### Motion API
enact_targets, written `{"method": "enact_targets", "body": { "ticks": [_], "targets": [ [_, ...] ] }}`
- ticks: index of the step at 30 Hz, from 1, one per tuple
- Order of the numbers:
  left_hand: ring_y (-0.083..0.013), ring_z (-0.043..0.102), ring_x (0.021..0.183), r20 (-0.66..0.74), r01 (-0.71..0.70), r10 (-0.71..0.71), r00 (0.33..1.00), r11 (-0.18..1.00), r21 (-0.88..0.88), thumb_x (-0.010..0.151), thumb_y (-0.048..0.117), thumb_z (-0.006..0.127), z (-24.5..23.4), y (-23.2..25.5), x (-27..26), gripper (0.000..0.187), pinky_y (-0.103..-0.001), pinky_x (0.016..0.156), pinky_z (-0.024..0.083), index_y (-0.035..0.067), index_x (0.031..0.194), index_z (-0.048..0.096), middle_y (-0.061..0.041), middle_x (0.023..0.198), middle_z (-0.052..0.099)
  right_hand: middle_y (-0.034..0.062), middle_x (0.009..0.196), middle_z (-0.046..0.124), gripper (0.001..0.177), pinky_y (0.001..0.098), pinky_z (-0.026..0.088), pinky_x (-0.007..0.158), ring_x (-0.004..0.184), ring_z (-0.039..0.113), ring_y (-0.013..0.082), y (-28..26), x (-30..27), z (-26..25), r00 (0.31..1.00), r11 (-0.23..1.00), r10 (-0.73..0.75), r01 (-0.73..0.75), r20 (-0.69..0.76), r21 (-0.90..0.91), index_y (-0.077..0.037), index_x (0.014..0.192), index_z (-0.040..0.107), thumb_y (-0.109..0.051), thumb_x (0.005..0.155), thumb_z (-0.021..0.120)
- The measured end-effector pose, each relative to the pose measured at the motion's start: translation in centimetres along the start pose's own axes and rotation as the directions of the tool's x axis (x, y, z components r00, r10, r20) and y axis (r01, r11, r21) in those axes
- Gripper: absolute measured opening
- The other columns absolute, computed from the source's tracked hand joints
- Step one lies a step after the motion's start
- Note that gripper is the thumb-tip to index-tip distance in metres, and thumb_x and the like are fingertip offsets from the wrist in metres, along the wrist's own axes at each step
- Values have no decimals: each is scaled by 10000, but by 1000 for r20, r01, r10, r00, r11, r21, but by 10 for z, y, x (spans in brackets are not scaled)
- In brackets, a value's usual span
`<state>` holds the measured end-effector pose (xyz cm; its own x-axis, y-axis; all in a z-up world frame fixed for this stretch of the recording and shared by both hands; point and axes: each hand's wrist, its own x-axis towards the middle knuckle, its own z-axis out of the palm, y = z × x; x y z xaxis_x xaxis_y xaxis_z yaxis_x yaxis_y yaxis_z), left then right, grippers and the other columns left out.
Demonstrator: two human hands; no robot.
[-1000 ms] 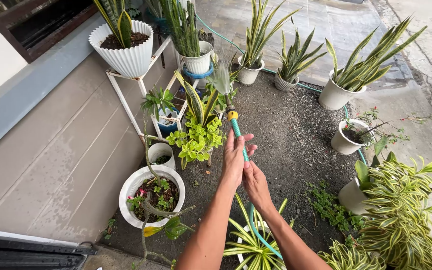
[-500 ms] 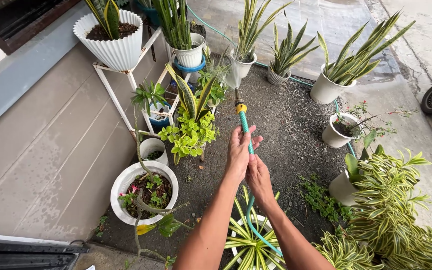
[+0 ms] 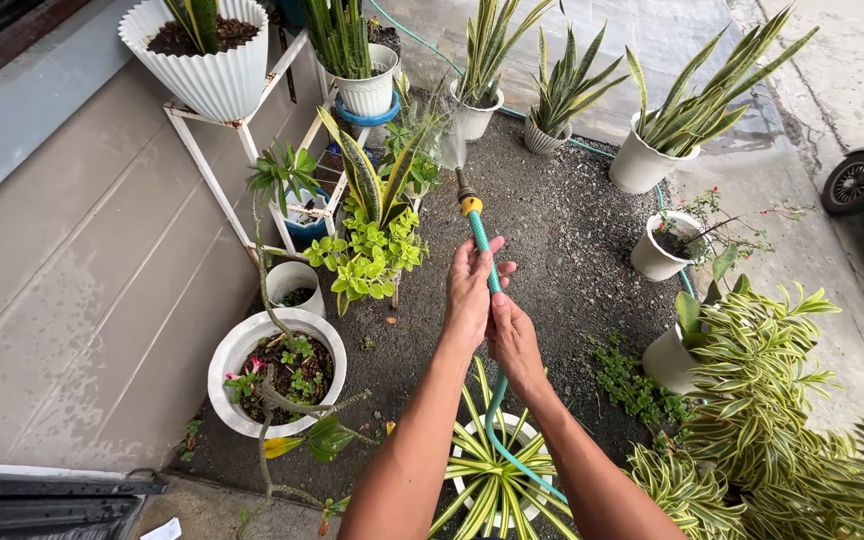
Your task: Watering several potted plants in an outdoor garden area using a handheld hose nozzle.
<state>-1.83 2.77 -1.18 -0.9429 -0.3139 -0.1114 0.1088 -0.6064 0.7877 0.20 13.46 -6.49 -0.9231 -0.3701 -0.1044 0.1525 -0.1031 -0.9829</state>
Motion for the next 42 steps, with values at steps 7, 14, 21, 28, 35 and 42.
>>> {"method": "enact_targets", "body": {
  "ticks": [7, 14, 21, 28, 35, 42],
  "targets": [
    [-148, 703, 867, -45, 34, -33, 998, 999, 11, 1073, 159, 435, -11, -14, 8, 304, -264, 682, 588, 50, 1348, 504, -116, 1356, 653, -74, 627, 433, 498, 241, 265, 443, 500, 340, 47, -12, -7, 6, 999, 991, 11, -17, -45, -136, -95, 902, 614, -518, 1066, 407],
    [-192, 703, 865, -184, 85, -100, 978, 993, -87, 1077, 125, 424, -53, -64, 24, 300, -309, 683, 588, -5, 1346, 448, -165, 1343, 630, -47, 617, 451, 524, 265, 275, 399, 450, 350, 65, -5, -5, 0, 979, 939, 203, -205, -35, -276, -60, 888, 597, -528, 1056, 433],
    [-201, 714, 893, -336, 177, -212, 918, 975, -131, 1068, 135, 410, -76, -83, 13, 325, -310, 706, 596, 9, 1368, 410, -175, 1350, 622, -36, 605, 450, 563, 281, 307, 386, 432, 364, 84, 1, -13, 4, 931, 851, 362, -348, -39, -394, -34, 873, 569, -550, 1058, 441],
    [-166, 707, 812, -478, 9, 33, 878, 996, 83, 1061, 151, 430, -44, -31, -17, 322, -286, 640, 557, 29, 1358, 427, -115, 1328, 671, -56, 598, 419, 524, 274, 258, 416, 465, 326, 67, 1, -15, 16, 946, 908, 310, -265, 95, -326, -52, 935, 637, -517, 1061, 431],
    [-129, 693, 771, -361, -194, 288, 887, 942, 275, 1056, 150, 427, -20, 0, -33, 312, -274, 622, 560, 31, 1340, 475, -79, 1321, 674, -40, 663, 538, 462, 262, 377, 533, 585, 418, 65, -2, -13, 19, 992, 935, -17, 60, 124, -350, -27, 1044, 696, -395, 1082, 419],
    [-106, 701, 833, -165, -313, 366, 916, 908, 278, 1088, 154, 410, 3, 31, -19, 349, -257, 663, 565, 64, 1391, 555, -129, 1237, 702, -52, 700, 535, 409, 253, 394, 558, 635, 422, 51, -18, 16, 21, 983, 941, -176, 186, 61, -284, -31, 980, 643, -376, 1083, 449]
  ]
}}
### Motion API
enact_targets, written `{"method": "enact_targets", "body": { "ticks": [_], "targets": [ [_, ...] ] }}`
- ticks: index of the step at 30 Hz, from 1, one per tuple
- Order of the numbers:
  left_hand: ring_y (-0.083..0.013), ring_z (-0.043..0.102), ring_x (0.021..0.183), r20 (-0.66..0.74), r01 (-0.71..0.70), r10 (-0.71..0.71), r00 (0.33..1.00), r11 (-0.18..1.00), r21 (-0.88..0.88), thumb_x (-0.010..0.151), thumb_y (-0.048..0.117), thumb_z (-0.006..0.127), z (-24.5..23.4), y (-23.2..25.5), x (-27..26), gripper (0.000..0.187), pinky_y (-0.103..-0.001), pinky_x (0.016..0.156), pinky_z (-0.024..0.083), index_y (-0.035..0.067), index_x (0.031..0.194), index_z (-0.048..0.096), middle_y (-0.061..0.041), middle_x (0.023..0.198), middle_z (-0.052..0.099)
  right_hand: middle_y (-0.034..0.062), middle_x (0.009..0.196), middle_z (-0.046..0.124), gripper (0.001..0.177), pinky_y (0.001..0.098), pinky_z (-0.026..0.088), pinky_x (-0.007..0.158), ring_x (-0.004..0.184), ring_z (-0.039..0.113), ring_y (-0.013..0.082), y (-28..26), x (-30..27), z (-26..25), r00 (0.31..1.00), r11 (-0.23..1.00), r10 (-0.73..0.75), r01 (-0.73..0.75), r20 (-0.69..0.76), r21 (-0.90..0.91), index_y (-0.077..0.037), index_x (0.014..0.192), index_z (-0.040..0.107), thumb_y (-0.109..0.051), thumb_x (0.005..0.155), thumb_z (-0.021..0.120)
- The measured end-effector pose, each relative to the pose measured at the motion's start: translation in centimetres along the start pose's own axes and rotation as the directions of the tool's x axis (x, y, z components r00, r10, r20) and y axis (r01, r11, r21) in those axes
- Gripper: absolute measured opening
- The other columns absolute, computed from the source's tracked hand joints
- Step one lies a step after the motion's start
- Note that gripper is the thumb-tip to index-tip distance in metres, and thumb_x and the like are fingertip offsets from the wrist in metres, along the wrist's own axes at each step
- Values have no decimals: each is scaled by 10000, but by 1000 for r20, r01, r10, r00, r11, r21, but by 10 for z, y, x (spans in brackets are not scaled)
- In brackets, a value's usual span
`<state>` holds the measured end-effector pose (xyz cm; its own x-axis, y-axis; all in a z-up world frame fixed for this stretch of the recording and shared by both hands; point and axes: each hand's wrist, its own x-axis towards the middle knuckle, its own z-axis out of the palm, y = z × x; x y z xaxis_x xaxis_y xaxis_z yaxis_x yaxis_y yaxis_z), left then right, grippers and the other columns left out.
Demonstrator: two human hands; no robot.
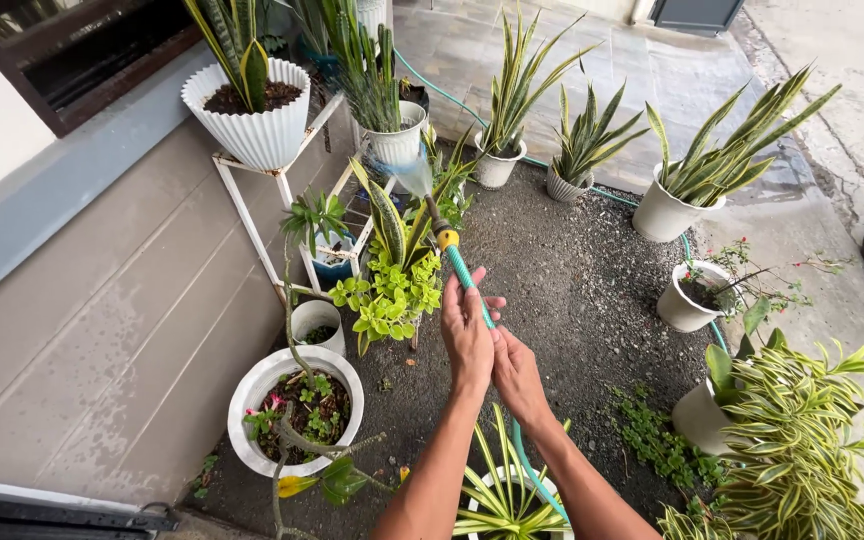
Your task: Watering several potted plants in an outdoor garden area using a handheld hose nozzle.
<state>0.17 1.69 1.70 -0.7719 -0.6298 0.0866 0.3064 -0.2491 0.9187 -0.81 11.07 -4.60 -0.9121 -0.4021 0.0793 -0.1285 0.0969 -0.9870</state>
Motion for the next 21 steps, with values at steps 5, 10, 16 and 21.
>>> {"method": "enact_targets", "body": {
  "ticks": [5, 10, 16, 21],
  "targets": [
    [-92, 695, 834, 84, -73, 75, 994, 997, -34, 1079, 178, 390, 13, 17, 26, 375, -252, 671, 572, 116, 1425, 519, -48, 1377, 648, -48, 718, 522, 415, 255, 392, 555, 636, 428, 60, -20, 25, 0, 995, 996, -94, 94, -23, 2, -45, 1005, 616, -398, 1093, 416],
    [-89, 688, 846, 142, -71, 75, 987, 997, -32, 1098, 198, 394, 20, 29, 36, 381, -248, 687, 569, 120, 1447, 526, -41, 1412, 641, -18, 738, 543, 430, 268, 399, 558, 645, 450, 75, -25, 39, 1, 994, 997, -76, 75, -76, -17, -36, 1089, 637, -400, 1100, 408],
    [-88, 680, 814, 174, -72, 75, 982, 997, -24, 1093, 221, 398, 25, 25, 47, 403, -250, 671, 566, 138, 1467, 520, -42, 1387, 660, 5, 881, 664, 446, 245, 471, 639, 738, 535, 67, -23, 46, 2, 991, 994, -95, 99, -96, 37, -50, 1240, 643, -390, 1094, 393],
    [-87, 682, 816, 199, -59, 62, 978, 998, -22, 1102, 223, 394, 26, 19, 51, 395, -251, 677, 568, 137, 1468, 516, -40, 1399, 657, 2, 899, 658, 447, 249, 462, 639, 744, 527, 70, -24, 46, 2, 991, 992, -81, 90, -102, 88, -44, 1235, 646, -385, 1096, 395]
  ]
}}
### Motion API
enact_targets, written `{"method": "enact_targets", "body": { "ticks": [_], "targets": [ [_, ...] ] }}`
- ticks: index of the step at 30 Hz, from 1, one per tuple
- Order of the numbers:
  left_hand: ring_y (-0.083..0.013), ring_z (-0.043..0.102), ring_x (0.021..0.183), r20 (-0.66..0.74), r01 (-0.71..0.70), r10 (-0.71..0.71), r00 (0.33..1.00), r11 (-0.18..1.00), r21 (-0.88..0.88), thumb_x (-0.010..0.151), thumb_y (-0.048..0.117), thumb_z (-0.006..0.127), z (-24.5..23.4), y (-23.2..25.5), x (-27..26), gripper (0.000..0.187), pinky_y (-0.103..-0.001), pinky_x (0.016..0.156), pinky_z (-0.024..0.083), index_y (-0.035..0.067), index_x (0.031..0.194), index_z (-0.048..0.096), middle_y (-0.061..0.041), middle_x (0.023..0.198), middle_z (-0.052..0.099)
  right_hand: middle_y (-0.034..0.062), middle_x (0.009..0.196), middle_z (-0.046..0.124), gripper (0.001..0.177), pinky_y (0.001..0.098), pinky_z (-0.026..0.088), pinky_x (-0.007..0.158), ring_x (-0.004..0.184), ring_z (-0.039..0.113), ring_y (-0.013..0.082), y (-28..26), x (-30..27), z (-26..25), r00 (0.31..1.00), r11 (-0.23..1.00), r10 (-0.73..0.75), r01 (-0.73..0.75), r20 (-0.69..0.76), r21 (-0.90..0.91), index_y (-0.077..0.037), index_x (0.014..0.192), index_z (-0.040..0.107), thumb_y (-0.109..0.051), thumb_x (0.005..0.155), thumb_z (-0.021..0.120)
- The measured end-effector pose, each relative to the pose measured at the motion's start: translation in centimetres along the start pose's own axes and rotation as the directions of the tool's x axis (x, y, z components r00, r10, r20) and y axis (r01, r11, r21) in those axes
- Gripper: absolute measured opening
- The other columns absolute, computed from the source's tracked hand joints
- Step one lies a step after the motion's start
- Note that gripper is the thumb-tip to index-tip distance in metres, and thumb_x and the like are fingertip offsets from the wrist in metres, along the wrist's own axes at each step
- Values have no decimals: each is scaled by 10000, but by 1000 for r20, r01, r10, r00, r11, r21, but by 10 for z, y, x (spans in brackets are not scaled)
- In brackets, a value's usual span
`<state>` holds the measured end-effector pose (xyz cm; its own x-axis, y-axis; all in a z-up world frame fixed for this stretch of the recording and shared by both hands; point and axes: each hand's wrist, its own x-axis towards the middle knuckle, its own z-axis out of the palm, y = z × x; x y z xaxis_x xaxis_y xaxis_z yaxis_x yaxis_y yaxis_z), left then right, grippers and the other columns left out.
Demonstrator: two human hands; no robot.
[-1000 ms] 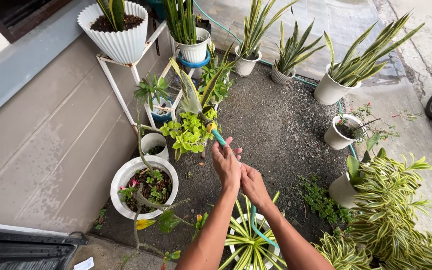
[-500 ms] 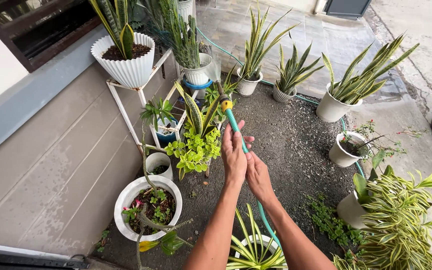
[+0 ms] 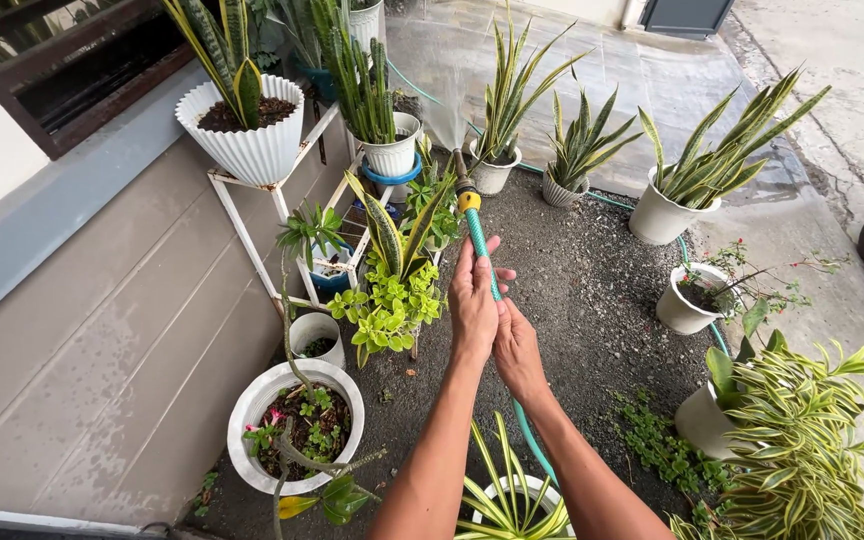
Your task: Watering several potted plants in an outdoor garden area using a handheld hose nozzle.
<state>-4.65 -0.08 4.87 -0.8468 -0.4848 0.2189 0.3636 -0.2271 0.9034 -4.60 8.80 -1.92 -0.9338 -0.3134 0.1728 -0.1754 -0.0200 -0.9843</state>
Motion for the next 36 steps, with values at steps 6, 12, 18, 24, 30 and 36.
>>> {"method": "enact_targets", "body": {
  "ticks": [6, 12, 18, 24, 30, 36],
  "targets": [
    [-91, 700, 826, -6, 70, -70, 998, 997, 38, 1088, 215, 401, -1, -3, -1, 399, -251, 670, 577, 135, 1459, 523, -36, 1398, 654, -31, 848, 629, 447, 247, 447, 619, 721, 504, 52, 0, -4, -4, 1000, 1000, 3, -3, -18, 1, -52, 1187, 651, -401, 1085, 391],
    [-106, 601, 702, -53, 307, -309, 950, 951, -37, 1104, 209, 425, -19, -43, -20, 361, -265, 609, 526, 69, 1393, 591, -165, 963, 712, -70, 691, 450, 449, 250, 285, 505, 591, 351, 55, 23, -26, -12, 979, 975, 197, -201, 50, 92, -75, 978, 643, -454, 1084, 426],
    [-106, 599, 712, -34, 414, -419, 907, 904, -104, 1084, 204, 434, -42, -93, -60, 345, -267, 609, 527, 28, 1340, 585, -110, 939, 714, -36, 618, 467, 502, 283, 307, 463, 511, 373, 94, 39, -69, -17, 897, 896, 442, -440, 21, -53, -69, 872, 604, -504, 1057, 433],
    [-116, 606, 709, -24, 564, -567, 823, 823, -65, 1089, 224, 415, -46, -124, -103, 353, -272, 616, 538, 25, 1310, 606, -110, 938, 716, 61, 652, 614, 568, 335, 478, 601, 602, 576, 161, 24, -113, -26, 898, 836, 429, -436, -97, -333, -45, 952, 705, -533, 1043, 430],
    [-138, 632, 714, 114, 669, -667, 736, 743, 27, 1098, 230, 399, -35, -157, -157, 370, -281, 616, 551, -15, 1263, 622, -128, 998, 733, 184, 817, 728, 570, 454, 522, 749, 779, 713, 360, 42, -175, -45, 837, 716, 469, -547, -281, -433, -43, 1021, 703, -539, 1032, 422],
    [-155, 666, 728, 271, 802, -791, 548, 589, 97, 1080, 203, 402, -14, -223, -248, 324, -294, 623, 562, -40, 1197, 582, -129, 1067, 738, 213, 878, 735, 570, 506, 509, 778, 874, 700, 416, 64, -262, -79, 718, 602, 497, -690, -488, -402, -68, 1031, 728, -539, 1017, 408]
  ]
}}
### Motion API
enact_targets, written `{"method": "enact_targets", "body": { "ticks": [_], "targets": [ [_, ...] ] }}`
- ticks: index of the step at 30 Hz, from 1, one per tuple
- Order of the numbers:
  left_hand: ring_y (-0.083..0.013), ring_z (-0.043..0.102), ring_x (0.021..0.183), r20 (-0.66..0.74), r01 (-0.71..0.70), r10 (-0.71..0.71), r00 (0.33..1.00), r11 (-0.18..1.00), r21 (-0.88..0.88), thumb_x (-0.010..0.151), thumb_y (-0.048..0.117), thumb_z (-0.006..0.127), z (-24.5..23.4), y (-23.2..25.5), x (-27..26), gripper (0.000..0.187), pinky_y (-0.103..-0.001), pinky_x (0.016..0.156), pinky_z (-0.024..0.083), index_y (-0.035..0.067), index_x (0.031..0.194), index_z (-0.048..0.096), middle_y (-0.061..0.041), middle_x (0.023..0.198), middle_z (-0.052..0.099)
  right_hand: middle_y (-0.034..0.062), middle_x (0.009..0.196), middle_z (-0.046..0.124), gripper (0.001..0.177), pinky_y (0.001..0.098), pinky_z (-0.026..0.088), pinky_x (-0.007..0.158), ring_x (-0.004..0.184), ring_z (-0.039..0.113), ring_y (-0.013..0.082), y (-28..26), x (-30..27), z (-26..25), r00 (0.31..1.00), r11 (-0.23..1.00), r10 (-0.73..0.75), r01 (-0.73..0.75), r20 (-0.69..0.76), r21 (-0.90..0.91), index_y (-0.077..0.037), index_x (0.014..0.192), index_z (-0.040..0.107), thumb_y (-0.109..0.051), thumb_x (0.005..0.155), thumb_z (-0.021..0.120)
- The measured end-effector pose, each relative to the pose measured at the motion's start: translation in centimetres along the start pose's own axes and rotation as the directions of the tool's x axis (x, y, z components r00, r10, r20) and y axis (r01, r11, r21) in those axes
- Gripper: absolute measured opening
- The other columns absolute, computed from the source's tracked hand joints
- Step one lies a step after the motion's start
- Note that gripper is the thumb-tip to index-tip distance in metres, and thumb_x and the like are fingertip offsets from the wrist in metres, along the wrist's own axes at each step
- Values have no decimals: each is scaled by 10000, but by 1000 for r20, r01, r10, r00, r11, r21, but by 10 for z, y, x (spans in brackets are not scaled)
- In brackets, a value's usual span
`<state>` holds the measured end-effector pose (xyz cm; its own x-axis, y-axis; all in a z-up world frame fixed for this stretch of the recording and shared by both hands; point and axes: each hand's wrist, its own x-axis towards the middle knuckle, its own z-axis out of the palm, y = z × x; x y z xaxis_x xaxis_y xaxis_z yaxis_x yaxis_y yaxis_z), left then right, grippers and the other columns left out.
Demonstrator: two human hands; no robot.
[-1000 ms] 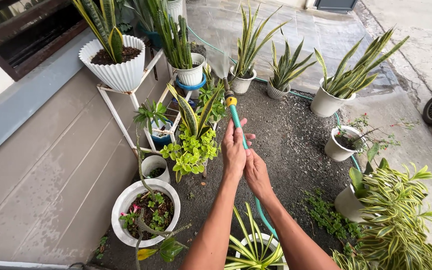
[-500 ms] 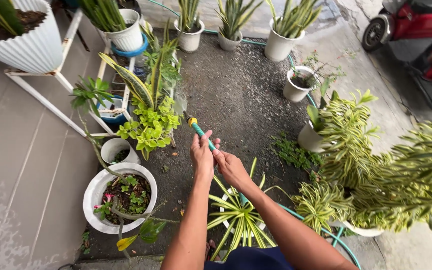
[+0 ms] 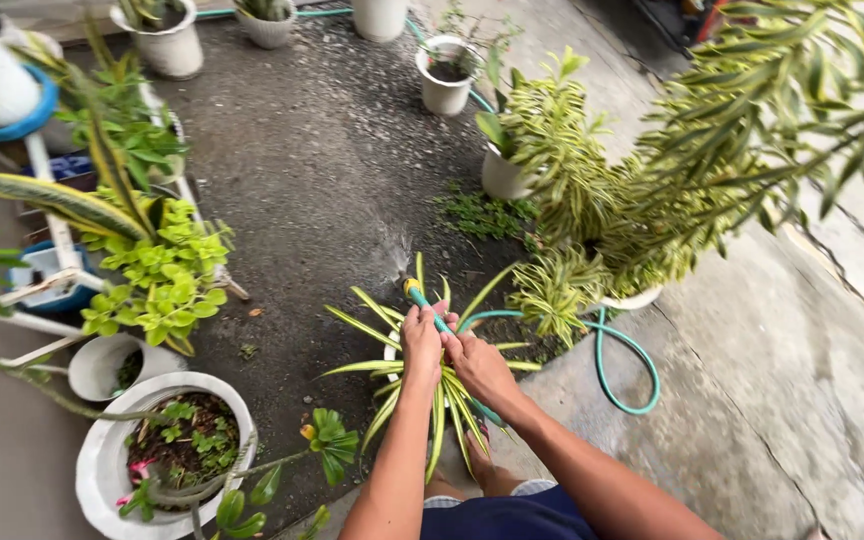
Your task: Watering several potted plants in an outdoor garden area using a handheld hose nozzle.
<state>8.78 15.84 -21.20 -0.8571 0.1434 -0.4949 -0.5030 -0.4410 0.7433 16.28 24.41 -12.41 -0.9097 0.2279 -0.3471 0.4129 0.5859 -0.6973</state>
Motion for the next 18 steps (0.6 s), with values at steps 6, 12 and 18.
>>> {"method": "enact_targets", "body": {
  "ticks": [6, 12, 18],
  "targets": [
    [-191, 684, 670, 13, 192, -199, 980, 960, 204, 1086, 210, 378, 45, -104, -30, 370, -305, 600, 578, -71, 1163, 607, -201, 984, 748, 187, 718, 672, 642, 468, 511, 707, 700, 675, 356, 122, -33, -24, 993, 993, 118, -118, -30, 2, 17, 902, 696, -545, 1039, 420],
    [-281, 629, 567, -97, 286, -277, 956, 954, 91, 947, -8, 515, 64, -180, -84, 221, -394, 402, 449, -74, 1156, 545, -253, 902, 717, 63, 578, 500, 602, 419, 391, 478, 482, 469, 215, 154, -89, -76, 869, 883, 410, -454, 275, 117, -38, 914, 723, -580, 985, 471],
    [-329, 601, 551, -125, 275, -259, 958, 952, 134, 875, -61, 431, 95, -244, -125, 305, -434, 371, 404, -58, 1171, 502, -255, 904, 687, 73, 568, 551, 630, 397, 456, 517, 510, 539, 202, 245, -121, -98, 906, 945, 297, -324, 302, 45, -59, 899, 753, -616, 959, 465]
  ]
}}
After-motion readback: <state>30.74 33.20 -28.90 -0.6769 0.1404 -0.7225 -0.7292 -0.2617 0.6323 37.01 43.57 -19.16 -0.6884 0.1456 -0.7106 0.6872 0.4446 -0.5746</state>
